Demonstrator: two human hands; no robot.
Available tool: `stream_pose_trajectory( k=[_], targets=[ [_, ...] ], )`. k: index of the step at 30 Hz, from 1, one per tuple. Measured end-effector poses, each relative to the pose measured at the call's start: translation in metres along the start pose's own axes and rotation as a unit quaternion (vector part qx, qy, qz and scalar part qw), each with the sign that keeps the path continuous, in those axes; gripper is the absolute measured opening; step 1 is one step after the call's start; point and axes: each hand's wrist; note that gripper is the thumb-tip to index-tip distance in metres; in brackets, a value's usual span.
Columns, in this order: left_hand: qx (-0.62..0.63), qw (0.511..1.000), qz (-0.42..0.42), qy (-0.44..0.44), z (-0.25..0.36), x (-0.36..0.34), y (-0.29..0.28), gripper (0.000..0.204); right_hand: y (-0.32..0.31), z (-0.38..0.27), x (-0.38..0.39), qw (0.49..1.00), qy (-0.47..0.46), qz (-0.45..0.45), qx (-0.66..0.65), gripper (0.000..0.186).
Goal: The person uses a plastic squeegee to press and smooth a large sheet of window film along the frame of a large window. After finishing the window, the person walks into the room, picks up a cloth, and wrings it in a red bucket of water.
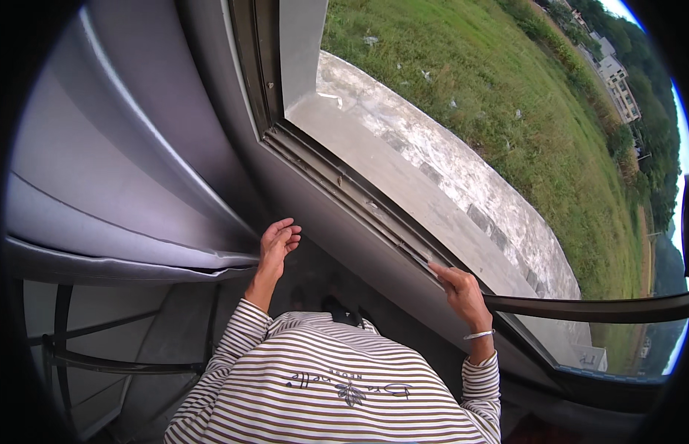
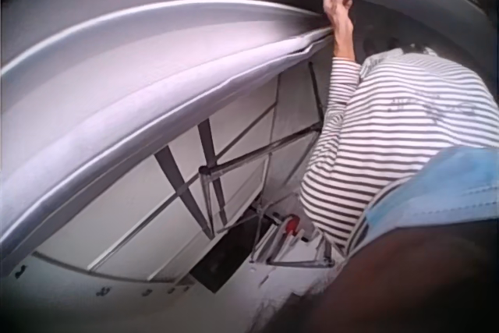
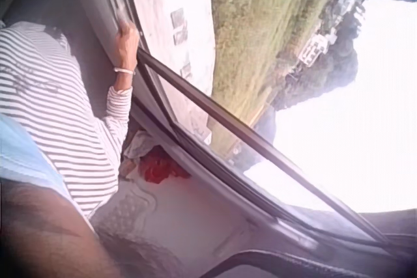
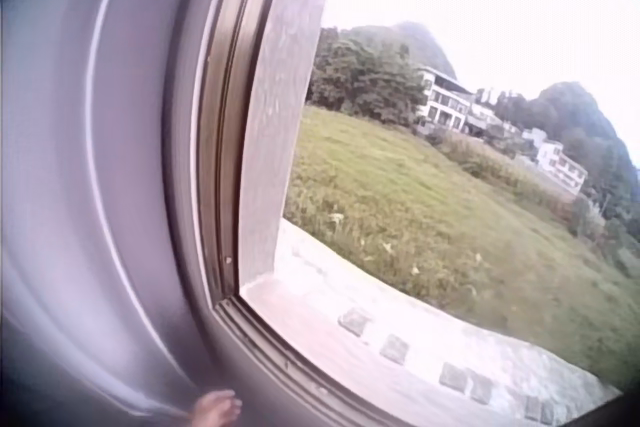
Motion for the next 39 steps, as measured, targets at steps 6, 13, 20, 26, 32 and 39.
stream_pose_trajectory(
  k=[6, 13, 20, 26, 32, 39],
  targets=[
    [-0.017, 1.000, 0.013, -0.004, -0.005, 0.009, -0.009, 0.031, 0.051, -0.033, -0.102, 0.995, -0.101, -0.013, -0.009, 0.045],
    [-0.014, 1.000, 0.027, -0.004, -0.003, 0.014, -0.018, 0.032, 0.135, -0.098, -0.198, 0.987, -0.133, 0.056, -0.075, 0.037],
    [0.007, 0.998, 0.069, 0.006, -0.013, 0.021, -0.041, 0.029, 0.047, -0.061, -0.093, 0.992, -0.121, 0.026, 0.026, 0.037],
    [0.024, 0.997, 0.075, -0.007, -0.018, 0.025, -0.046, 0.029, 0.073, -0.045, -0.065, 0.995, -0.076, 0.034, 0.055, 0.040],
    [-0.023, 1.000, 0.003, -0.011, -0.010, 0.027, -0.010, 0.030, 0.169, -0.104, -0.167, 0.978, -0.157, 0.136, -0.002, 0.037],
    [-0.021, 0.997, -0.058, 0.037, -0.007, 0.036, 0.019, 0.034, 0.138, -0.107, -0.130, 0.968, -0.172, 0.179, -0.044, 0.042]
  ],
)
Point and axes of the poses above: each hand's wrist, its own x-axis away from the middle knuckle, its own y-axis out of the palm, z = x × y, and after that the axes turned 11 degrees about z, right-handed
